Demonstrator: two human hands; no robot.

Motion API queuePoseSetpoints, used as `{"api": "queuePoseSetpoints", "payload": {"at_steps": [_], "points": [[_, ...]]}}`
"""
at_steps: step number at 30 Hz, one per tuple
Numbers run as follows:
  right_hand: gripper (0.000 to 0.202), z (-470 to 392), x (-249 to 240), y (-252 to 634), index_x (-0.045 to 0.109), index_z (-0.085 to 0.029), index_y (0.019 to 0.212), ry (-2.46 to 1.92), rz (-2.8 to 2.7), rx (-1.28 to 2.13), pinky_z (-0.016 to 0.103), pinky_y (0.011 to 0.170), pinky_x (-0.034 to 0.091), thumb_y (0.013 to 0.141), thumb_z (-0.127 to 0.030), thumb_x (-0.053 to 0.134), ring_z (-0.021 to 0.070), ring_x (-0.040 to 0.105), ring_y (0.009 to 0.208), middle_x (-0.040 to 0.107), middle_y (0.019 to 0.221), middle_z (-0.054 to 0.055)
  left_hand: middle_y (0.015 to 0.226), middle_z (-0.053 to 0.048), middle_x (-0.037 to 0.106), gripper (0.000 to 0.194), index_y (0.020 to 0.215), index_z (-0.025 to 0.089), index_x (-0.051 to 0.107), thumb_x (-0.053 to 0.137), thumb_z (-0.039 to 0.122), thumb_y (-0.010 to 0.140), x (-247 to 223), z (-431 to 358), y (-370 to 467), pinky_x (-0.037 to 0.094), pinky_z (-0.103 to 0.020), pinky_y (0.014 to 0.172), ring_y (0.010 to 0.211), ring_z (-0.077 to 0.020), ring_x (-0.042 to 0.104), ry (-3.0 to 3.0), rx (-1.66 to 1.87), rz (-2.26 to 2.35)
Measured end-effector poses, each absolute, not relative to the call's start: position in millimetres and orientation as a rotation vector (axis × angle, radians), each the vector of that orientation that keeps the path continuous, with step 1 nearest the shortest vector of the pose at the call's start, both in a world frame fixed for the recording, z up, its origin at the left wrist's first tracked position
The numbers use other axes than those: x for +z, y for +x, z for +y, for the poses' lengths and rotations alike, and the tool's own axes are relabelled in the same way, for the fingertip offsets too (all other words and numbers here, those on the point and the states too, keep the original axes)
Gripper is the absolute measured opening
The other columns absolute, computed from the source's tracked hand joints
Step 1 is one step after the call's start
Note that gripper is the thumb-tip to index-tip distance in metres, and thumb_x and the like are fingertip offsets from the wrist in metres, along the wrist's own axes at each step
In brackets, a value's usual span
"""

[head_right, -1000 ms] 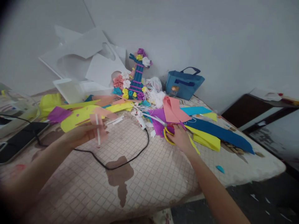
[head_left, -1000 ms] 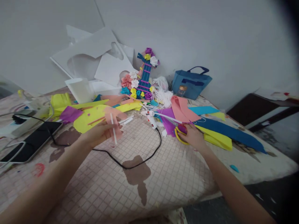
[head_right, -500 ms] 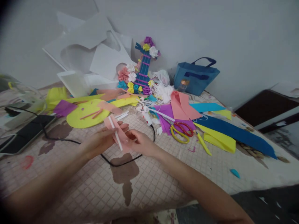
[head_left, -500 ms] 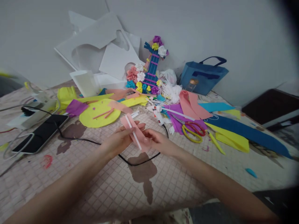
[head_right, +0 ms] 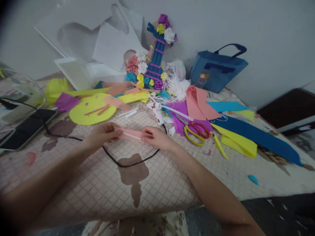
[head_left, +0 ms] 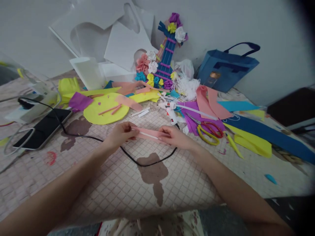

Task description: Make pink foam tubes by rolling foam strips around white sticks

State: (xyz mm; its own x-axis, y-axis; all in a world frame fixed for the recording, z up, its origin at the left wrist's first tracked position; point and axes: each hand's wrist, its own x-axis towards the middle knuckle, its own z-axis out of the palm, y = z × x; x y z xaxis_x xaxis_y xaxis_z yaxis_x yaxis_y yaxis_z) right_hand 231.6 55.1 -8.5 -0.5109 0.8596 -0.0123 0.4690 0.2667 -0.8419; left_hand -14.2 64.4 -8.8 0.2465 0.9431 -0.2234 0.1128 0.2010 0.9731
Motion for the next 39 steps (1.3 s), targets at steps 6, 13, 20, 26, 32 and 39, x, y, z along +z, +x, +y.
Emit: {"api": "queuePoseSetpoints", "payload": {"at_steps": [6,13,20,26,32,39], "points": [[0.015,61,-19,235,0.056,-0.018,0.089,-1.27,-2.012,1.173,0.022,0.048,0.037,0.078,-0.028,0.057,0.0094,0.046,0.053,0.051,0.069,-0.003,0.058,0.002,0.057,0.016,0.074,0.015,0.058,0.064,0.029,0.07,-6,68,-23,0.041,-0.023,0.052,0.053,-0.0108,0.053,1.593,0.627,1.193],[0.022,59,-15,233,0.058,-0.018,0.095,-1.256,-2.14,0.895,0.028,0.071,0.041,0.073,-0.015,0.057,0.0166,0.056,0.08,0.062,0.088,0.002,0.059,0.002,0.057,0.015,0.077,0.014,0.061,0.057,0.028,0.075,-2,68,-28,0.038,-0.023,0.053,0.054,-0.0105,0.05,1.705,0.5,1.118],[0.023,57,-10,232,0.056,-0.019,0.097,-1.285,-2.215,0.824,0.028,0.073,0.04,0.075,-0.014,0.056,0.0178,0.058,0.083,0.064,0.092,0.003,0.057,0.002,0.057,0.017,0.077,0.014,0.063,0.062,0.03,0.071,3,71,-31,0.038,-0.021,0.05,0.053,-0.0096,0.05,1.614,0.426,1.109],[0.014,55,-12,234,0.055,-0.019,0.089,-1.276,-2.216,0.799,0.026,0.068,0.039,0.076,-0.014,0.055,0.0155,0.056,0.075,0.062,0.083,0.001,0.055,0.002,0.059,0.019,0.07,0.015,0.06,0.07,0.031,0.065,3,71,-35,0.043,-0.021,0.05,0.05,-0.009,0.052,1.504,0.372,1.157],[0.009,55,-13,236,0.058,-0.018,0.087,-1.241,-2.239,0.92,0.025,0.063,0.037,0.078,-0.017,0.055,0.0134,0.053,0.068,0.06,0.075,-0.001,0.063,0.002,0.065,0.02,0.077,0.016,0.063,0.07,0.032,0.066,6,76,-46,0.049,-0.022,0.059,0.057,-0.0103,0.059,1.43,0.281,1.104],[0.029,51,-6,237,0.052,-0.019,0.099,-1.316,-2.209,0.769,0.026,0.064,0.039,0.073,-0.021,0.065,0.0154,0.052,0.074,0.057,0.093,0.004,0.059,0.001,0.065,0.02,0.071,0.016,0.06,0.069,0.033,0.066,7,77,-47,0.046,-0.021,0.052,0.052,-0.0104,0.057,1.551,0.236,1.103]]}}
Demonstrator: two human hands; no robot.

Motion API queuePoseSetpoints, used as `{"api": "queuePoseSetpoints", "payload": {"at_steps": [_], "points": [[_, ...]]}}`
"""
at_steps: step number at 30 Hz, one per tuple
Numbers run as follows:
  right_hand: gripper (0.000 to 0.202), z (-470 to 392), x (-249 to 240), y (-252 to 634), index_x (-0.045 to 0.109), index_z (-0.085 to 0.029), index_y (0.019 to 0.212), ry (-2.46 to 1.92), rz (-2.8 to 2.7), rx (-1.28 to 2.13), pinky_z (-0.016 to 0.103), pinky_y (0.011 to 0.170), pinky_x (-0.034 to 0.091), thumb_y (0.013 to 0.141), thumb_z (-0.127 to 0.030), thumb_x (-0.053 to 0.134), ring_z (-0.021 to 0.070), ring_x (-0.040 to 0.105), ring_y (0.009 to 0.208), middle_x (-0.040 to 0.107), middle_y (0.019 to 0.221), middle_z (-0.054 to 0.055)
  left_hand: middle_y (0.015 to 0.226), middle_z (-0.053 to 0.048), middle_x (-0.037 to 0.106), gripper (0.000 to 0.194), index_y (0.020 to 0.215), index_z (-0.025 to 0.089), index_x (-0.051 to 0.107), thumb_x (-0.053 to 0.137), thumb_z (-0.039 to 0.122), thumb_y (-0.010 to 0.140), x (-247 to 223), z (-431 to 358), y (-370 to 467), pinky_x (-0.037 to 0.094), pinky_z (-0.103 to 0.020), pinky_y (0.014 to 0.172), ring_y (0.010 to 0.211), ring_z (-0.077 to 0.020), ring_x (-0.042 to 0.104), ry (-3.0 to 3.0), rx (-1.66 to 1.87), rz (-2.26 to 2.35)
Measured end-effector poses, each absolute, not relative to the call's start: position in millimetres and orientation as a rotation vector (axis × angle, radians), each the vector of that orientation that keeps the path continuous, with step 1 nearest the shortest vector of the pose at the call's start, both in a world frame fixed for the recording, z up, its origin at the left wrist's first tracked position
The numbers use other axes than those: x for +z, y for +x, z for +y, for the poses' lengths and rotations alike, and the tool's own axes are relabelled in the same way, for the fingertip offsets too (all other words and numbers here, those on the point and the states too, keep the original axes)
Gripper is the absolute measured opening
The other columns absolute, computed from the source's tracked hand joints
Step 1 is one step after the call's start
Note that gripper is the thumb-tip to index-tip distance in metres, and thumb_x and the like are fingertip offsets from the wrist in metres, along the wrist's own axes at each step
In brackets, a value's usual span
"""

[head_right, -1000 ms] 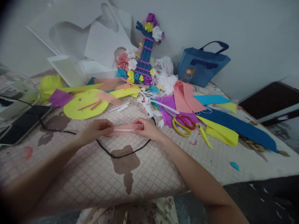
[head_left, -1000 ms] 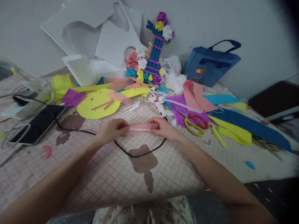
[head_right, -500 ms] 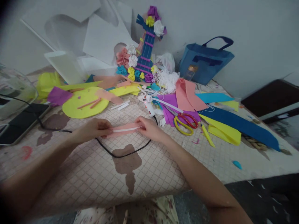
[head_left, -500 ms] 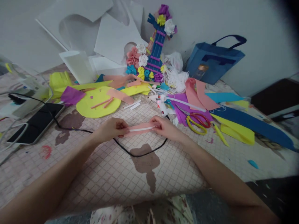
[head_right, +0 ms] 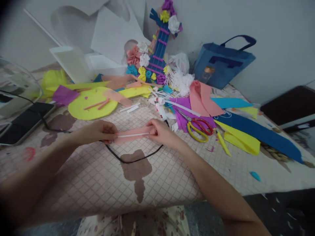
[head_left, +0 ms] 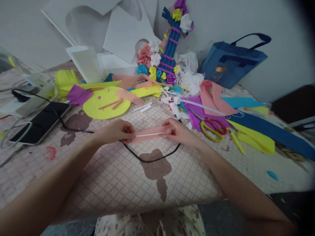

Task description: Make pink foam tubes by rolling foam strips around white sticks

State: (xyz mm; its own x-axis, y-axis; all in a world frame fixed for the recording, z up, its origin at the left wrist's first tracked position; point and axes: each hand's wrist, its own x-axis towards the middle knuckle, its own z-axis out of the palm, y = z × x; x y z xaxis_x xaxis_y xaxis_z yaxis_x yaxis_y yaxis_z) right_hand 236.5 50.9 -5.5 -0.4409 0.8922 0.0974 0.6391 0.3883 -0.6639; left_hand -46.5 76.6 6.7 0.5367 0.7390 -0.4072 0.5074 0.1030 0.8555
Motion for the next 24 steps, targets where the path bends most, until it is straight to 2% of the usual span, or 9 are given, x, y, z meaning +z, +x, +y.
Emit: {"api": "queuePoseSetpoints", "payload": {"at_steps": [2,8,16,24], "points": [[0.029,50,-3,238,0.052,-0.02,0.1,-1.319,-2.236,0.689,0.026,0.064,0.039,0.074,-0.022,0.065,0.0154,0.051,0.074,0.055,0.094,0.004,0.056,0.001,0.064,0.019,0.07,0.016,0.061,0.067,0.033,0.067,6,77,-47,0.045,-0.021,0.05,0.051,-0.0111,0.056,1.599,0.236,1.107],[0.006,49,-6,235,0.056,-0.02,0.087,-1.216,-2.376,0.541,0.028,0.073,0.04,0.082,-0.017,0.056,0.017,0.053,0.081,0.054,0.089,0.004,0.051,0.002,0.061,0.017,0.067,0.017,0.061,0.066,0.032,0.068,11,76,-46,0.042,-0.02,0.047,0.048,-0.0106,0.055,1.654,0.238,1.107],[0.005,51,-14,232,0.057,-0.017,0.087,-1.239,-2.429,0.518,0.027,0.072,0.04,0.084,-0.015,0.053,0.0164,0.054,0.081,0.054,0.087,0.004,0.054,0.001,0.062,0.021,0.069,0.015,0.061,0.064,0.037,0.071,14,75,-46,0.044,-0.02,0.048,0.05,-0.0111,0.057,1.669,0.219,1.084],[0.007,52,-20,235,0.057,-0.019,0.087,-1.212,-2.411,0.521,0.029,0.075,0.041,0.084,-0.015,0.053,0.0172,0.055,0.084,0.056,0.089,0.004,0.054,0.001,0.062,0.018,0.067,0.016,0.06,0.061,0.033,0.072,14,76,-46,0.044,-0.021,0.048,0.049,-0.0108,0.056,1.73,0.181,1.088]]}}
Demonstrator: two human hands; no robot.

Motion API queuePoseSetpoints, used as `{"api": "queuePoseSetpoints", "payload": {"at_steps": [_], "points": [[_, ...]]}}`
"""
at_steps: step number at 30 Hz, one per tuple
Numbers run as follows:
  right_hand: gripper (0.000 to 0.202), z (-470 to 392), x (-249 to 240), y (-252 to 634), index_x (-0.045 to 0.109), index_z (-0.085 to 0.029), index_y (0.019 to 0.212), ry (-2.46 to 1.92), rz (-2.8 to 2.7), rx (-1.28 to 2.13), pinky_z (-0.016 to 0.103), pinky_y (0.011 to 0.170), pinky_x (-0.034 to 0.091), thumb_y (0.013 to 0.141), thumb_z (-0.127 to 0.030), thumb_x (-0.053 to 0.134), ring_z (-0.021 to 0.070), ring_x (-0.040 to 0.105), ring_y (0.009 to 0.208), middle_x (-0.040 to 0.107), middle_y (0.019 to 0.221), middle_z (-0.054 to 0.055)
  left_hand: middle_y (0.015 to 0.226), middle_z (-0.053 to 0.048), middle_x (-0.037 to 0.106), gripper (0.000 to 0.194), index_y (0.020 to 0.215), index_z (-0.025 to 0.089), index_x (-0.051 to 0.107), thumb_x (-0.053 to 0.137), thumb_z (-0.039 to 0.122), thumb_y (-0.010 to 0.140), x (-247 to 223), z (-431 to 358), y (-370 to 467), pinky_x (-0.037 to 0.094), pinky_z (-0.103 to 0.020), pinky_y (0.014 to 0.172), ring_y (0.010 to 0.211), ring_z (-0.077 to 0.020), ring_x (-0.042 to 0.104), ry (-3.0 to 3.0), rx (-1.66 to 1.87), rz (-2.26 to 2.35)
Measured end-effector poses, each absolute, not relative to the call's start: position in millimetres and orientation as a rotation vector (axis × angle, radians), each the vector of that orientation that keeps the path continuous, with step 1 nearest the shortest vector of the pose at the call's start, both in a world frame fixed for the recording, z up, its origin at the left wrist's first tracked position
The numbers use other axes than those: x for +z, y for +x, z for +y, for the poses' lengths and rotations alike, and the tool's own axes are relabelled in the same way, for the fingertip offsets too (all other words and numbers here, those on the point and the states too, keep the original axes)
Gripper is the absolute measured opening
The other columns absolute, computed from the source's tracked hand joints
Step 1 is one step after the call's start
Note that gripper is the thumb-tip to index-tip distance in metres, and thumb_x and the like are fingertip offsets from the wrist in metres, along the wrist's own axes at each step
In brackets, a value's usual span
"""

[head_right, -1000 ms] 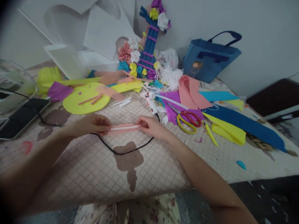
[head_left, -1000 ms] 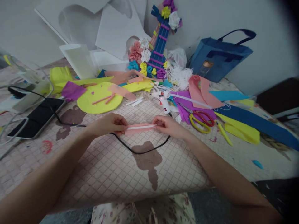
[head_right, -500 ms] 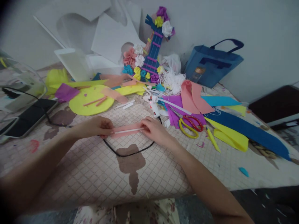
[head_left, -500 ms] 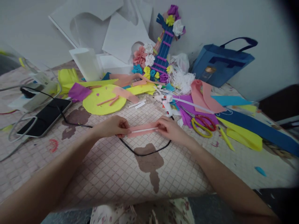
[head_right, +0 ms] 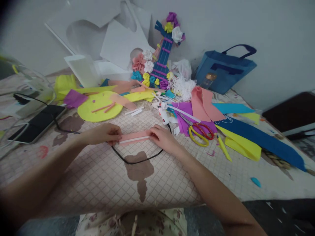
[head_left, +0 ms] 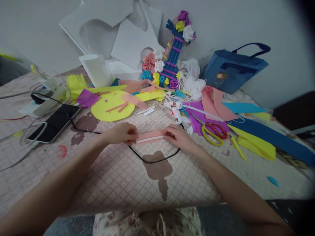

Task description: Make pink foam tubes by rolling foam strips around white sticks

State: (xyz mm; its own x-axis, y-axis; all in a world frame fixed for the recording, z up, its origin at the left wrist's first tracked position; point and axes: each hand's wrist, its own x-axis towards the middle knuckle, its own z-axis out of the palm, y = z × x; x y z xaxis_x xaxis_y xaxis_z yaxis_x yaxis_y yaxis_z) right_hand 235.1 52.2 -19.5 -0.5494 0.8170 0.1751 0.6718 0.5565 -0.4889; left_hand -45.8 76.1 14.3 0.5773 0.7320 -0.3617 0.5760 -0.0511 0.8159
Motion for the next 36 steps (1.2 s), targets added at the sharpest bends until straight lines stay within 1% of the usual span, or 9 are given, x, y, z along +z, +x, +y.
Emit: {"api": "queuePoseSetpoints", "payload": {"at_steps": [4,10,15,20,26,28,32,36], "points": [[0.007,52,-21,235,0.057,-0.019,0.088,-1.224,-2.412,0.489,0.03,0.075,0.042,0.083,-0.017,0.054,0.0183,0.054,0.084,0.055,0.089,0.004,0.053,0.001,0.061,0.018,0.068,0.015,0.061,0.059,0.032,0.073,17,75,-45,0.042,-0.02,0.049,0.049,-0.0106,0.056,1.805,0.148,1.108],[0.007,53,-21,235,0.058,-0.019,0.087,-1.224,-2.422,0.481,0.031,0.073,0.042,0.083,-0.018,0.053,0.0189,0.054,0.082,0.056,0.088,0.005,0.056,-0.001,0.064,0.021,0.072,0.015,0.062,0.058,0.036,0.076,12,75,-47,0.042,-0.02,0.05,0.051,-0.0111,0.058,1.889,0.161,1.109],[0.005,52,-21,235,0.057,-0.02,0.086,-1.214,-2.435,0.466,0.032,0.073,0.042,0.083,-0.019,0.053,0.0198,0.055,0.083,0.056,0.088,0.005,0.051,0.001,0.062,0.014,0.067,0.016,0.061,0.065,0.03,0.069,10,76,-46,0.04,-0.02,0.047,0.047,-0.0108,0.056,1.854,0.174,1.123],[0.005,50,-20,234,0.057,-0.02,0.087,-1.226,-2.439,0.447,0.032,0.07,0.043,0.083,-0.02,0.054,0.021,0.055,0.083,0.056,0.089,0.006,0.053,0.0,0.063,0.011,0.069,0.015,0.062,0.064,0.026,0.069,7,76,-46,0.039,-0.02,0.047,0.046,-0.0103,0.056,1.929,0.2,1.142],[0.007,52,-21,234,0.056,-0.021,0.088,-1.222,-2.425,0.459,0.033,0.07,0.044,0.082,-0.019,0.055,0.0212,0.056,0.081,0.057,0.088,0.005,0.057,-0.001,0.064,0.013,0.073,0.015,0.061,0.061,0.027,0.072,9,73,-49,0.04,-0.021,0.049,0.05,-0.0109,0.058,1.931,0.206,1.142],[0.008,52,-21,235,0.056,-0.021,0.089,-1.21,-2.418,0.465,0.033,0.072,0.044,0.081,-0.019,0.056,0.0215,0.056,0.084,0.057,0.089,0.005,0.059,0.0,0.064,0.012,0.076,0.015,0.061,0.059,0.027,0.074,13,72,-49,0.041,-0.021,0.05,0.052,-0.0112,0.058,1.952,0.251,1.187],[0.009,53,-20,235,0.055,-0.021,0.091,-1.169,-2.43,0.484,0.033,0.077,0.044,0.082,-0.019,0.055,0.0214,0.055,0.09,0.055,0.094,0.006,0.07,-0.001,0.064,0.009,0.077,0.016,0.062,0.06,0.023,0.073,19,68,-45,0.042,-0.022,0.055,0.06,-0.0118,0.056,2.115,0.553,1.399],[0.009,52,-17,236,0.055,-0.021,0.093,-1.172,-2.448,0.509,0.034,0.077,0.044,0.084,-0.02,0.054,0.0212,0.055,0.089,0.055,0.095,0.006,0.073,-0.002,0.062,0.005,0.075,0.016,0.061,0.057,0.018,0.076,19,58,-32,0.042,-0.022,0.057,0.063,-0.0115,0.056,2.215,0.629,1.276]]}}
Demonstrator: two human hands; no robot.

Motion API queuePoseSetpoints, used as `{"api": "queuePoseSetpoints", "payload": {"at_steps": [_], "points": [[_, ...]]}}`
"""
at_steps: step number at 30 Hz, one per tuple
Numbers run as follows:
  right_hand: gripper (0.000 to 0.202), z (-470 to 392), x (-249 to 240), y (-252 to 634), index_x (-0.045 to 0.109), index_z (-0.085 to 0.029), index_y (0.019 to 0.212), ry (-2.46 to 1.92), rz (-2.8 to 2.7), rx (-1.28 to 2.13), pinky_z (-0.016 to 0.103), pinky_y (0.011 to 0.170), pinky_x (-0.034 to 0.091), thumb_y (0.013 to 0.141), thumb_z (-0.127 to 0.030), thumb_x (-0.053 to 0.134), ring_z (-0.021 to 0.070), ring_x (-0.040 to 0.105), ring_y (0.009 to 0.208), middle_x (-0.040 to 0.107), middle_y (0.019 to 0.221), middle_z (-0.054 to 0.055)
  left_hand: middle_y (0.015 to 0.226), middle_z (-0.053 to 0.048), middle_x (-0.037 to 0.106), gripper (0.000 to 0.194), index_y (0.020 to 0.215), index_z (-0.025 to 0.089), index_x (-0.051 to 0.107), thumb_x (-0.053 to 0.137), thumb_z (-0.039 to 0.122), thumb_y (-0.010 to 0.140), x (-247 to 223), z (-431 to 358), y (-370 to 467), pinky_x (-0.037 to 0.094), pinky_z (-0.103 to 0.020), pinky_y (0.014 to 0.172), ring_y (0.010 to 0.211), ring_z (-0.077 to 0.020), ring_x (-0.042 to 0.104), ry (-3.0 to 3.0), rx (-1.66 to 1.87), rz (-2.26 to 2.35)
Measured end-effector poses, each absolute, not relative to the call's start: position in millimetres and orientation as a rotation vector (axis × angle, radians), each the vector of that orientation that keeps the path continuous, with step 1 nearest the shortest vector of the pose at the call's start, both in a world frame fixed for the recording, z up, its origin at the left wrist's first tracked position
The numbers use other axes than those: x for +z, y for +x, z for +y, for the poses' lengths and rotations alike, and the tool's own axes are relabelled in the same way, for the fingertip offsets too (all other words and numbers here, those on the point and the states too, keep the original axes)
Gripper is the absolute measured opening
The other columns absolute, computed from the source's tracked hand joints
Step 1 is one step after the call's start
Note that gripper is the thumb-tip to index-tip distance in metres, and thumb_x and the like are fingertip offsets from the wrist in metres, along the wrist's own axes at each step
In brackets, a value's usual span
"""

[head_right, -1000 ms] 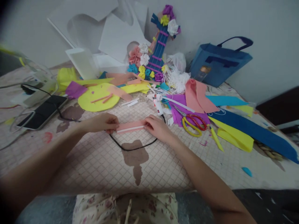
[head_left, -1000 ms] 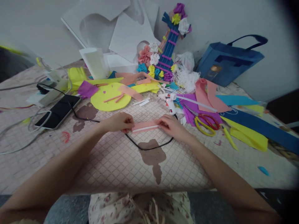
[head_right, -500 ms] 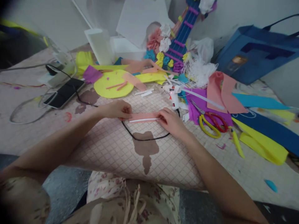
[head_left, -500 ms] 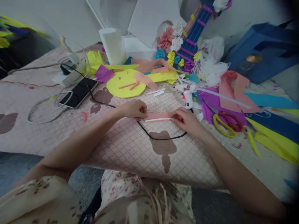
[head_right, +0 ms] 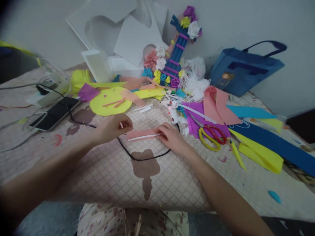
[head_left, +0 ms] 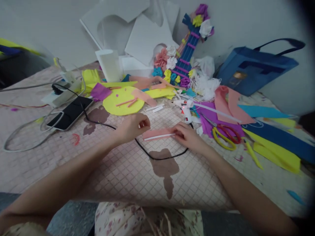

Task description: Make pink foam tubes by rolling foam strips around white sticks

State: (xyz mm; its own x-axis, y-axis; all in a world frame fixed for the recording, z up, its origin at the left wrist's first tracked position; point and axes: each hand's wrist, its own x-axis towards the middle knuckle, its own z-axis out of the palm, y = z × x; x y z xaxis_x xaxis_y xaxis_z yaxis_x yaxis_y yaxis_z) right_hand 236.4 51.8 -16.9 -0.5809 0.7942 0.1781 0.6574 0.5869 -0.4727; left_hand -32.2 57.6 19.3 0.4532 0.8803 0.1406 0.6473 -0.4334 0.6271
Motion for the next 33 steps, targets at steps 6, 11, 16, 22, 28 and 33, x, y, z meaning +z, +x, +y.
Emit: {"api": "queuePoseSetpoints", "payload": {"at_steps": [6,11,16,22,28,33], "points": [[0.009,51,-18,237,0.054,-0.02,0.091,-1.192,-2.448,0.492,0.032,0.076,0.043,0.084,-0.017,0.051,0.0202,0.055,0.089,0.054,0.094,0.006,0.082,-0.004,0.061,0.009,0.083,0.017,0.061,0.058,0.015,0.076,5,41,-15,0.042,-0.025,0.063,0.073,-0.0156,0.056,2.43,0.538,1.124],[0.004,51,-22,235,0.053,-0.019,0.085,-1.232,-2.443,0.407,0.031,0.074,0.041,0.085,-0.016,0.05,0.0192,0.054,0.085,0.054,0.09,0.005,0.075,-0.003,0.06,0.01,0.078,0.015,0.06,0.053,0.009,0.075,-2,46,-14,0.04,-0.024,0.06,0.065,-0.0131,0.054,2.421,0.503,1.113],[0.004,51,-24,235,0.052,-0.019,0.086,-1.233,-2.42,0.41,0.029,0.073,0.041,0.086,-0.016,0.05,0.0184,0.054,0.085,0.054,0.089,0.004,0.071,-0.001,0.059,0.012,0.078,0.015,0.06,0.052,0.007,0.074,-3,49,-14,0.039,-0.022,0.058,0.062,-0.0111,0.052,2.414,0.551,1.098],[0.005,50,-24,235,0.053,-0.019,0.087,-1.235,-2.434,0.382,0.029,0.073,0.041,0.086,-0.015,0.049,0.0186,0.054,0.085,0.054,0.09,0.004,0.076,-0.002,0.06,0.013,0.082,0.015,0.06,0.054,0.007,0.074,-6,47,-14,0.04,-0.022,0.059,0.066,-0.0119,0.054,2.447,0.561,1.074],[0.004,50,-26,234,0.053,-0.019,0.086,-1.241,-2.417,0.372,0.03,0.073,0.042,0.086,-0.016,0.049,0.0186,0.054,0.084,0.055,0.089,0.004,0.08,-0.003,0.06,0.013,0.083,0.015,0.059,0.052,0.007,0.077,-7,49,-16,0.042,-0.023,0.063,0.07,-0.0131,0.055,2.435,0.564,1.089],[0.006,50,-26,234,0.053,-0.02,0.087,-1.243,-2.427,0.366,0.031,0.073,0.043,0.086,-0.016,0.049,0.0188,0.055,0.085,0.055,0.091,0.004,0.079,-0.003,0.06,0.012,0.082,0.015,0.06,0.053,0.007,0.077,-7,52,-17,0.041,-0.023,0.061,0.068,-0.0128,0.055,2.426,0.533,1.111]]}}
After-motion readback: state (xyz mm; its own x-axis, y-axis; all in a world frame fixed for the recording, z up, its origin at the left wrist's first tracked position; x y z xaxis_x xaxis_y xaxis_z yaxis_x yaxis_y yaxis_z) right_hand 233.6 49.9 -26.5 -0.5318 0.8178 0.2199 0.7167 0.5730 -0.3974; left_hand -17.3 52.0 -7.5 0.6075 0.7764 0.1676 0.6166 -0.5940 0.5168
